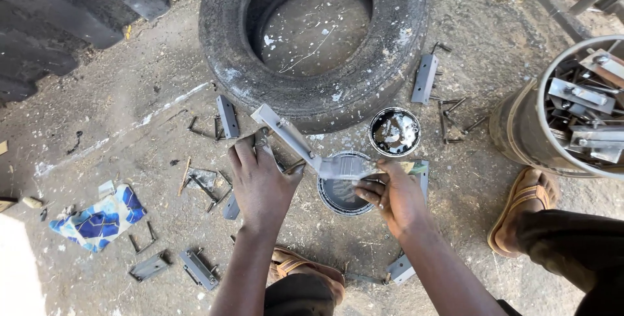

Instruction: Painting small metal brackets with a brush and paint from a small container.

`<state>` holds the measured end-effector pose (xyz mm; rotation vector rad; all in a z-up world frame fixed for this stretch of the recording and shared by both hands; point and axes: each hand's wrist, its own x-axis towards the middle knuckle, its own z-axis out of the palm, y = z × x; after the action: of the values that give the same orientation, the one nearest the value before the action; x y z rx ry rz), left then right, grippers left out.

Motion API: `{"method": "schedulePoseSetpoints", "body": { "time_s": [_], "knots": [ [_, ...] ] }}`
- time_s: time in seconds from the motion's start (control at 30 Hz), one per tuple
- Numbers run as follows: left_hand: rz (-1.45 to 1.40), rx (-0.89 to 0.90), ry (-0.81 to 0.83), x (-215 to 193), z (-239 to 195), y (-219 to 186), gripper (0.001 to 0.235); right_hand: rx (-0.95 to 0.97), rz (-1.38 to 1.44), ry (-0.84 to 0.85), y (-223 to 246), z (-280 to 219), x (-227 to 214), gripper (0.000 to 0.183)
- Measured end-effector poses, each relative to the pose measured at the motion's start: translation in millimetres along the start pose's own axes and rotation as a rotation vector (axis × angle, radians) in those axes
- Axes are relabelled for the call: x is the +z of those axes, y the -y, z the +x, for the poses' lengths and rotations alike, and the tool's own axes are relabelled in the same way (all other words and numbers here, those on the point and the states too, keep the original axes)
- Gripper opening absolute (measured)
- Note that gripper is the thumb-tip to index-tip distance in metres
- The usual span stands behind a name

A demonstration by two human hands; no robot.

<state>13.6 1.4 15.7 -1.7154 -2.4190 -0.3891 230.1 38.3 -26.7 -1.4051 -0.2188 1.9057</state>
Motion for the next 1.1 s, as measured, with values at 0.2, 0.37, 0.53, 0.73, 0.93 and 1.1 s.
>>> {"method": "schedulePoseSetpoints", "body": {
  "time_s": [0.2,0.37,0.53,0.73,0.93,1.1],
  "knots": [
    [0.168,-0.113,0.065,1,-1,-7,0.084,-0.223,-0.231,-0.13,21,-2,-17,0.019],
    [0.291,-0.371,0.89,-5,9,-13,0.1,-0.508,-0.427,0.054,23,3,-28,0.018],
    [0.196,-0.445,0.893,-19,13,-21,0.09,-0.519,-0.431,0.109,22,-14,-31,0.02],
    [0.062,-0.444,0.829,-39,21,-26,0.096,-0.542,-0.417,0.091,27,-22,-27,0.02],
    [0.0,-0.235,0.584,-33,20,-21,0.074,-0.55,-0.674,0.054,35,-20,-27,0.014],
    [-0.106,-0.006,0.382,-5,12,-15,0.067,-0.442,-0.996,0.016,59,-28,5,0.023]
  ]
}}
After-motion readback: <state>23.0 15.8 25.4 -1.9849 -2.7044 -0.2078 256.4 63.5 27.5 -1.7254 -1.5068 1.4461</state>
